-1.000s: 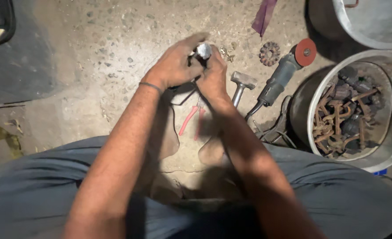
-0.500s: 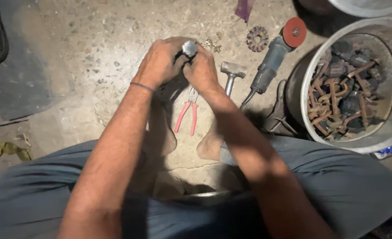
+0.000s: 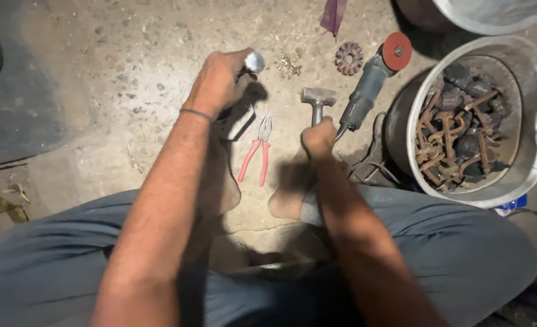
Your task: The person sits on the floor and straightens rusty bent metal hooks and bolts. They hold each piece against a hexagonal metal plate, tap and bend it with a hammer, use pliers to grip and adjust pieces, and finally grind a piece with an angle grinder, producing sparks.
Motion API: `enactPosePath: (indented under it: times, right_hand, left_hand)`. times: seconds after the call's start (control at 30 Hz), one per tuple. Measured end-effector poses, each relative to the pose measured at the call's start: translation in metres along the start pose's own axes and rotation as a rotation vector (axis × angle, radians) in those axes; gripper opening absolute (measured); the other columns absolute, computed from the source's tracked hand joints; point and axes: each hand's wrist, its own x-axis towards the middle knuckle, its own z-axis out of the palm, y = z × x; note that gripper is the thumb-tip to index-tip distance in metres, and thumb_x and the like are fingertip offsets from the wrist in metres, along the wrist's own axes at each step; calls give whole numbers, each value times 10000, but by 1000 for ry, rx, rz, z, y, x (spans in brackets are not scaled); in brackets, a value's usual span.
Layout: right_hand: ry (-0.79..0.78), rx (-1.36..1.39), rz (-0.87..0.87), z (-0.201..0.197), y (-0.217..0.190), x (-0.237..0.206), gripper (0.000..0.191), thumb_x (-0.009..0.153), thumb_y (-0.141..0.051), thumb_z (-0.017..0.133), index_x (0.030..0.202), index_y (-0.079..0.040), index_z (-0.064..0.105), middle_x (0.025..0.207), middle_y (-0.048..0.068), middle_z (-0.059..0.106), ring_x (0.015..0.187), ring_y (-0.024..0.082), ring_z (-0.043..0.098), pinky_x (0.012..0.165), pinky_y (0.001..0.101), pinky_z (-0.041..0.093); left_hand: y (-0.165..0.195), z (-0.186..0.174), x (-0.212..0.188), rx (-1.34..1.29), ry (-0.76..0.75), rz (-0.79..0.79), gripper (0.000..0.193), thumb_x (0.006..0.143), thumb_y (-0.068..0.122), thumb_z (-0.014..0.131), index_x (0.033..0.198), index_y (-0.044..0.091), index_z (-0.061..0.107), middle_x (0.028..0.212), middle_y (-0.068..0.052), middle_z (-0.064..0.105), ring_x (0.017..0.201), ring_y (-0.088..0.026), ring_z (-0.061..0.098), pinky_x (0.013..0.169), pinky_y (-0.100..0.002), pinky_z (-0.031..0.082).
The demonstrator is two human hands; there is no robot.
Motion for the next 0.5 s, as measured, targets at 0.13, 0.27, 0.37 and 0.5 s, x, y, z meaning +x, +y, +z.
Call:
enactPosePath:
  times: [0.13, 0.27, 0.37, 0.5]
  right_hand:
    - [-273, 517, 248, -40, -30, 18, 239, 876, -173, 727, 801, 42, 654, 639, 114, 635, 503, 243, 633, 424, 417, 481]
    - [-338, 809, -17, -108, -90, 7, 335, 958, -316, 725, 852, -24, 602, 613, 13, 549, 437, 118, 524, 353, 319, 414]
    - [-466, 966, -241, -159, -120, -16, 305, 1024, -344, 633, 987, -43, 600, 646, -20, 544, 461, 87, 493, 399, 284, 420]
    - [-454, 934, -488, -177, -139, -58, 307, 1052, -345, 623, 1056, -43, 570, 688, -16, 560, 513, 83, 521, 446, 281, 450]
  left_hand:
    - [2, 1, 4, 44, -19, 1, 329, 837, 109, 795, 1148, 105, 688, 940, -235, 709, 920, -465, 652, 780, -508, 530]
    - [3, 3, 5, 86, -37, 21, 319, 847, 105, 785, 1153, 108, 695, 939, -247, 705, 922, -473, 648, 783, -519, 526]
    - [1, 3, 4, 62, -42, 0, 319, 852, 124, 791, 1156, 111, 698, 930, -250, 702, 919, -472, 650, 784, -511, 534]
    - [-6, 5, 4, 24, -6, 13, 357, 838, 94, 762, 1188, 107, 696, 940, -237, 712, 923, -452, 670, 804, -494, 547]
